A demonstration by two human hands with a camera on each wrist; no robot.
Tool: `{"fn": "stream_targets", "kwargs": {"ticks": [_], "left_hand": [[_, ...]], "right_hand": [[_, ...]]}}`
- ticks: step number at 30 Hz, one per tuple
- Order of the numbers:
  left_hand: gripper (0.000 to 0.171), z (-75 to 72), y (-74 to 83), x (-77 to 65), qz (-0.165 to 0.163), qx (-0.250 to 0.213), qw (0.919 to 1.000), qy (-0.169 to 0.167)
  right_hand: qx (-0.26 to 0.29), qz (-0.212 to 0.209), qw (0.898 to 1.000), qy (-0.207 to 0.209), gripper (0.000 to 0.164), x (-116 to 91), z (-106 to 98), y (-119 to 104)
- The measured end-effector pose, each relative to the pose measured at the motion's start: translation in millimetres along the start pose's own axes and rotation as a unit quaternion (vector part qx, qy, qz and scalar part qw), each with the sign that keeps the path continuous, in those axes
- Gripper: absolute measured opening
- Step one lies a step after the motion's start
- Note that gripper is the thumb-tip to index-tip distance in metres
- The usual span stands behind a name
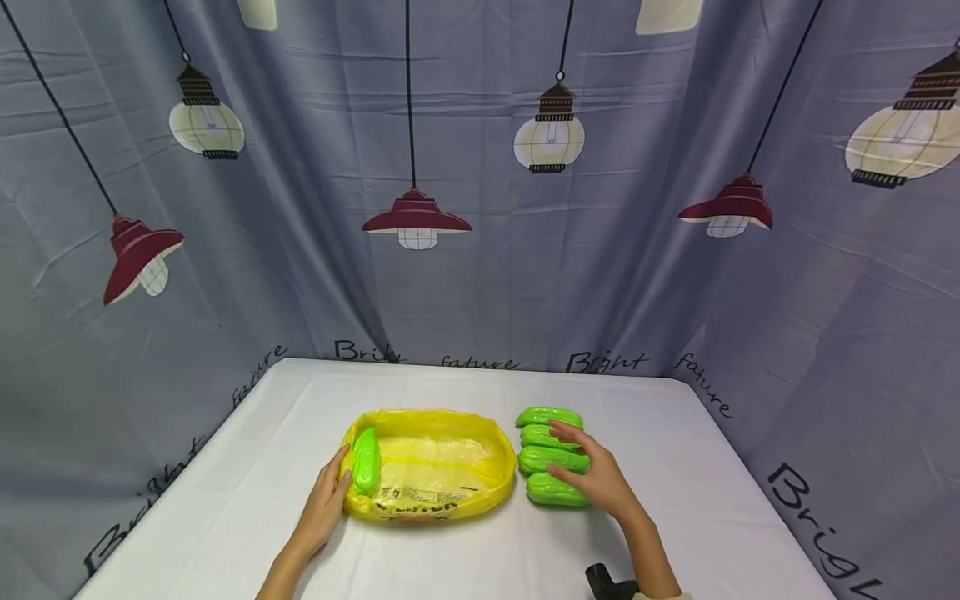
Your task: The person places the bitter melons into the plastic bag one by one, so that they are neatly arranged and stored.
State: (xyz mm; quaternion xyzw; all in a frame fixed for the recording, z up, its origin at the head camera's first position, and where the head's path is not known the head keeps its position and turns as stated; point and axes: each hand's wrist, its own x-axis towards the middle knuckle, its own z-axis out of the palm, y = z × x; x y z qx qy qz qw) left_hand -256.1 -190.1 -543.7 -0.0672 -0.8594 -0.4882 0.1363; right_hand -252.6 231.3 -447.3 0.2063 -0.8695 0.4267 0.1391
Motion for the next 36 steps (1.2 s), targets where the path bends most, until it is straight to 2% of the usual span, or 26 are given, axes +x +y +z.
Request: {"fn": "stream_targets", "kwargs": {"ticks": [4,7,11,16,20,26,31,36], "left_hand": [[0.047,0.0,-0.5,0.3,0.005,0.003,1.0000,0.005],[0.048,-0.2,-0.7,-0.2,0.010,0.005,0.9999,0.007],[0.048,-0.4,-1.6,-1.1,0.007,0.005,0.9999,0.006],[0.048,-0.2,-1.3,-1.1,0.012,0.005,0.9999,0.008],[0.048,-0.5,-0.2,-0.5,0.014,0.008,0.9999,0.007],[0.048,-0.3,-0.4,-0.6,0.011,-0.001,0.9999,0.006],[0.047,-0.1,0.1,-1.0,0.020,0.003,0.9997,0.012],[0.048,-0.9,0.6,-1.8,0.019,0.004,0.9998,0.009]], "right_hand": [[0.002,0.009,1.000,-0.028,0.066,-12.2,-0.9,27.1],[0.016,0.010,0.999,-0.041,0.065,-18.6,-2.2,23.2],[0.023,0.007,0.999,-0.036,0.063,-22.2,-1.8,21.0],[0.002,-0.005,0.999,-0.034,0.062,-23.2,2.9,45.7],[0.006,-0.029,0.999,-0.037,0.060,-23.3,6.1,56.7],[-0.010,-0.073,0.997,-0.037,0.053,-24.6,9.5,50.8],[-0.034,-0.080,0.995,-0.040,0.048,-24.9,8.5,35.5],[-0.058,-0.085,0.994,-0.042,0.045,-23.9,14.0,52.3]]}}
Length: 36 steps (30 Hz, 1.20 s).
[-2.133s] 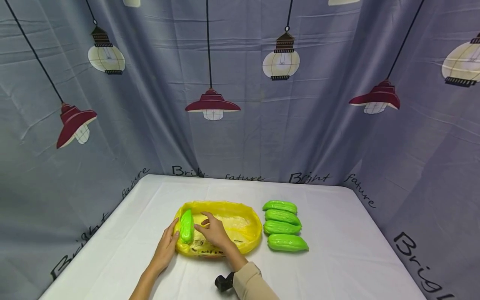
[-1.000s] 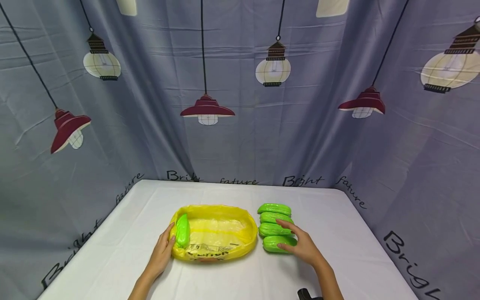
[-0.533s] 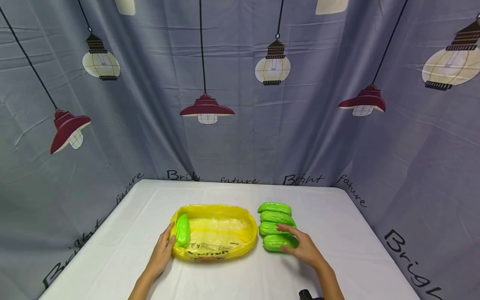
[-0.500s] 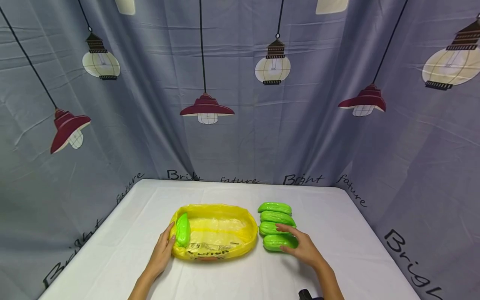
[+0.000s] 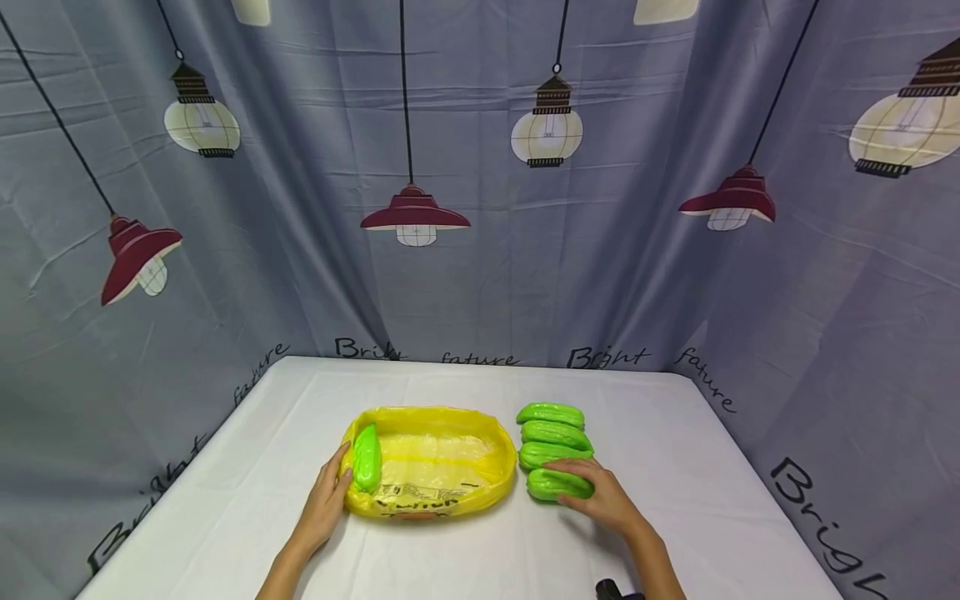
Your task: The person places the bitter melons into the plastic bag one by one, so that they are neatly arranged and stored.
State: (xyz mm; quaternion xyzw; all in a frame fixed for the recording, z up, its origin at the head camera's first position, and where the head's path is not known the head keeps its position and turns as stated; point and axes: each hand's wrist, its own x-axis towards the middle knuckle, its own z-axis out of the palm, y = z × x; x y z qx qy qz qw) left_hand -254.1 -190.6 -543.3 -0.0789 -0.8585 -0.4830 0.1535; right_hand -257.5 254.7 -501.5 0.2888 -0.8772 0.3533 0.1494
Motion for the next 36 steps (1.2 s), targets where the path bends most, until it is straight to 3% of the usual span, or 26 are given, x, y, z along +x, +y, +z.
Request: {"fn": "stream_targets", "kwargs": {"ticks": [5,12,26,36], "left_hand": [[0.048,-0.3,-0.4,0.7,-0.011,-0.005,0.9999,-0.009],[0.048,-0.4,-0.8,0.9,-0.010,-0.002,0.9999,-0.006],[0.048,0.2,-1.1,0.7,-0.003,0.005,1.0000,-0.003],[0.047,0.3,-1.6,1.1,-0.001,0.004,1.0000,0.000]], "right_hand": [[-0.008,-0.013,1.000,-0.010,0.040,-2.4,3.2,13.7],[0.014,-0.015,0.999,-0.031,0.035,-3.8,2.2,15.0],[0.045,0.041,0.994,-0.089,0.041,-4.2,1.5,10.9],[0.082,0.109,0.982,-0.134,0.046,-6.2,0.8,12.2]]}}
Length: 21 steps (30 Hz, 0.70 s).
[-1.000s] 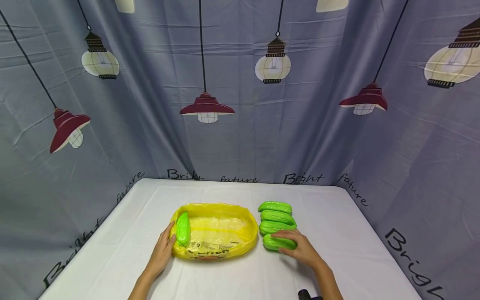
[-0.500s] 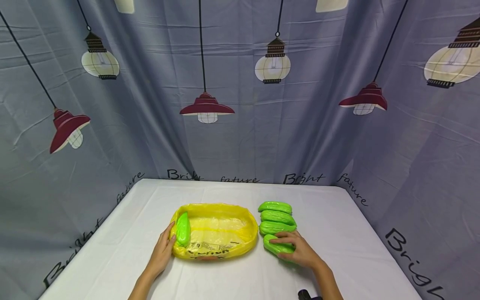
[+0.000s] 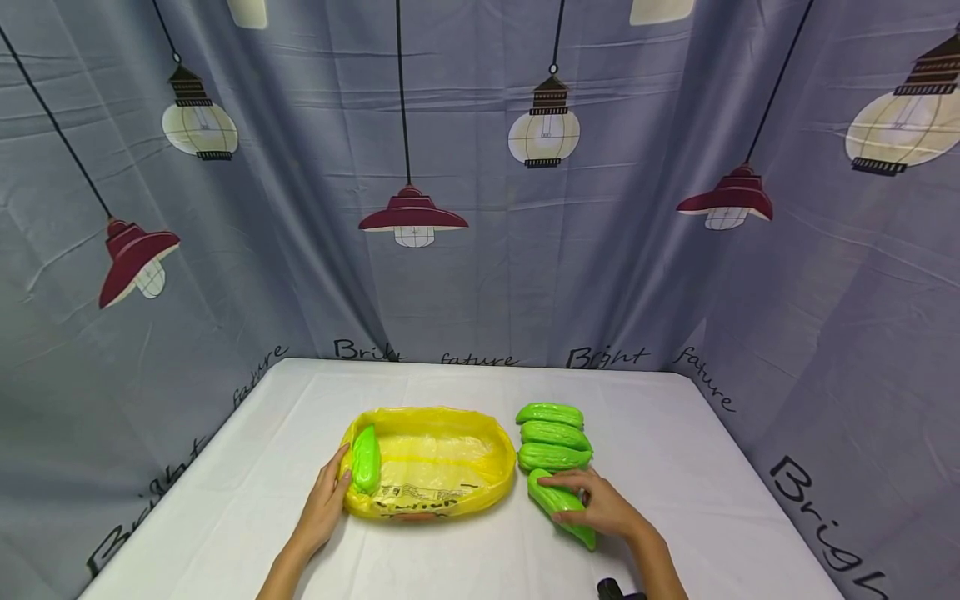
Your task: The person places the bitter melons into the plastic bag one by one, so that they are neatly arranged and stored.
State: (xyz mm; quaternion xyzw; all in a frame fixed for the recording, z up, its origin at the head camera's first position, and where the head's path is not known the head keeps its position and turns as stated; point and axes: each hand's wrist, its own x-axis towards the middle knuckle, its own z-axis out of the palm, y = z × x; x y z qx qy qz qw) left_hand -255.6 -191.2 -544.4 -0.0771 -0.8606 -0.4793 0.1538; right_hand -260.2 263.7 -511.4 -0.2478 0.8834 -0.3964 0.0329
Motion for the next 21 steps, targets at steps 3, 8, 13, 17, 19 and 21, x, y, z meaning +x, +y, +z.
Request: {"fn": "stream_targets", "kwargs": {"ticks": [3,8,13,17,19,21], "left_hand": [[0.048,0.1,-0.2,-0.5,-0.004,-0.001,1.0000,-0.001],[0.048,0.5,-0.2,-1.1,-0.007,-0.001,1.0000,-0.002],[0.048,0.4,-0.3,-1.3,-0.011,-0.003,0.9999,-0.008],[0.048,0.0,0.2,-1.1,-0.011,-0.002,0.9999,-0.009],[0.047,-0.1,0.3,-0.9,-0.008,-0.003,0.9999,-0.009],[0.048,-0.2,0.1,-0.7,-0.005,-0.004,0.9999,-0.008]], "right_hand": [[0.004,0.008,1.000,-0.006,0.047,-0.6,0.8,-2.5],[0.003,0.008,1.000,-0.004,0.046,-1.1,2.4,-4.8],[0.010,0.014,1.000,-0.010,0.045,-2.4,1.0,-3.1],[0.021,0.025,0.999,-0.019,0.047,-2.8,-1.2,0.3],[0.026,0.029,0.999,-0.023,0.047,-2.5,-2.1,1.4],[0.028,0.031,0.999,-0.026,0.048,-2.1,-2.9,1.8]]}}
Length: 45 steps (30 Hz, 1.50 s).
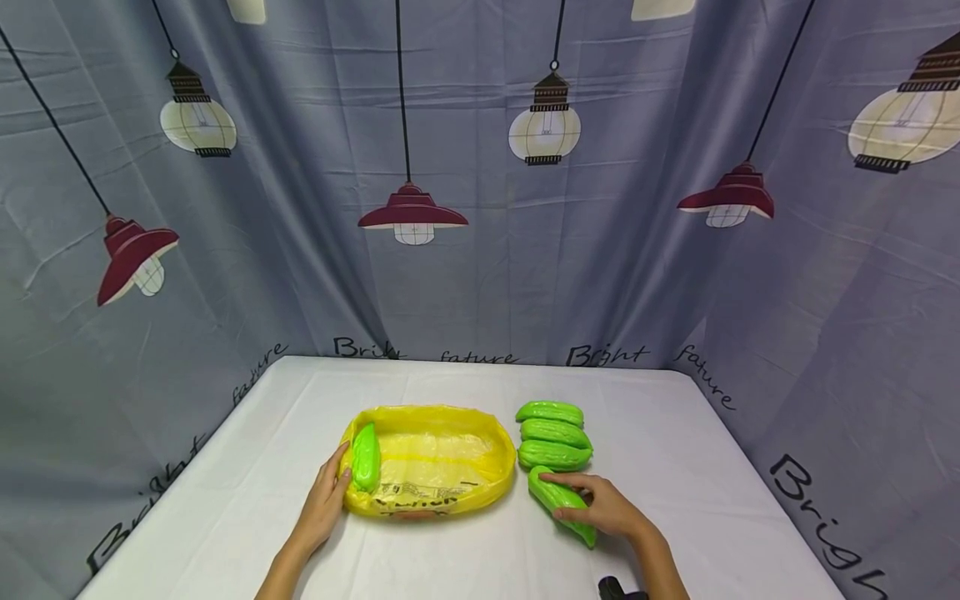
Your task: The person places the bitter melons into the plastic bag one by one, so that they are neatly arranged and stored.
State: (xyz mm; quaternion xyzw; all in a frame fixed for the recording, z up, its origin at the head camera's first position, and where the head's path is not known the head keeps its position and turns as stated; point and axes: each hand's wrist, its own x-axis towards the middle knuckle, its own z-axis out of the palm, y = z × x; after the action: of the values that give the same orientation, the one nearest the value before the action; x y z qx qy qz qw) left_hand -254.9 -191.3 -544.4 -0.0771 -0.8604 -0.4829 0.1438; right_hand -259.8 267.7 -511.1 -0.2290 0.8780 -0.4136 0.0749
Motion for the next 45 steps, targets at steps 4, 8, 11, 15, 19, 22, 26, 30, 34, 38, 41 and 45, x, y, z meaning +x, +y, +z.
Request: {"fn": "stream_targets", "kwargs": {"ticks": [4,8,11,15,19,22,26,30,34,38,41,45], "left_hand": [[0.048,0.1,-1.0,0.4,0.004,0.000,1.0000,0.002],[0.048,0.1,-1.4,0.3,0.006,0.004,1.0000,0.005],[0.048,-0.1,-1.4,0.0,0.008,0.005,0.9999,0.006],[0.048,-0.4,-0.7,-0.3,0.009,0.003,0.9999,0.004],[0.048,-0.4,-0.3,-0.3,0.008,0.006,0.9999,0.006],[0.048,-0.2,0.2,-0.3,0.008,0.007,0.9999,0.008],[0.048,-0.2,0.7,-0.3,0.005,0.006,0.9999,0.007],[0.048,-1.0,0.5,0.2,0.000,0.007,1.0000,0.004],[0.048,-1.8,0.5,1.6,-0.003,0.005,1.0000,0.002],[0.048,-2.5,0.2,1.7,0.000,0.007,1.0000,0.004],[0.048,-2.3,-0.4,1.3,0.003,0.006,1.0000,0.004],[0.048,-1.1,-0.8,0.6,0.002,0.004,1.0000,0.001]], "right_hand": [[0.004,0.002,1.000,-0.009,0.051,-0.3,-1.1,-0.6],[0.022,-0.010,0.999,-0.023,0.057,-1.8,-3.3,-1.2],[0.038,-0.014,0.999,-0.033,0.064,-2.7,-5.0,-1.8],[0.041,-0.008,0.998,-0.040,0.069,-2.9,-5.8,-1.5],[0.032,0.000,0.999,-0.043,0.071,-2.6,-5.8,-0.7],[0.031,0.002,0.998,-0.046,0.072,-2.6,-5.7,-2.2],[0.061,-0.011,0.997,-0.049,0.073,-2.8,-6.2,-9.4],[0.101,-0.047,0.993,-0.047,0.072,1.1,-4.7,-21.3],[0.120,-0.072,0.990,-0.026,0.074,8.6,1.0,-34.9],[0.115,-0.088,0.989,0.010,0.077,19.1,12.2,-51.6],[0.104,-0.106,0.988,0.041,0.078,27.8,18.4,-78.9],[0.085,-0.128,0.984,0.088,0.079,43.3,24.5,-121.1]]}}
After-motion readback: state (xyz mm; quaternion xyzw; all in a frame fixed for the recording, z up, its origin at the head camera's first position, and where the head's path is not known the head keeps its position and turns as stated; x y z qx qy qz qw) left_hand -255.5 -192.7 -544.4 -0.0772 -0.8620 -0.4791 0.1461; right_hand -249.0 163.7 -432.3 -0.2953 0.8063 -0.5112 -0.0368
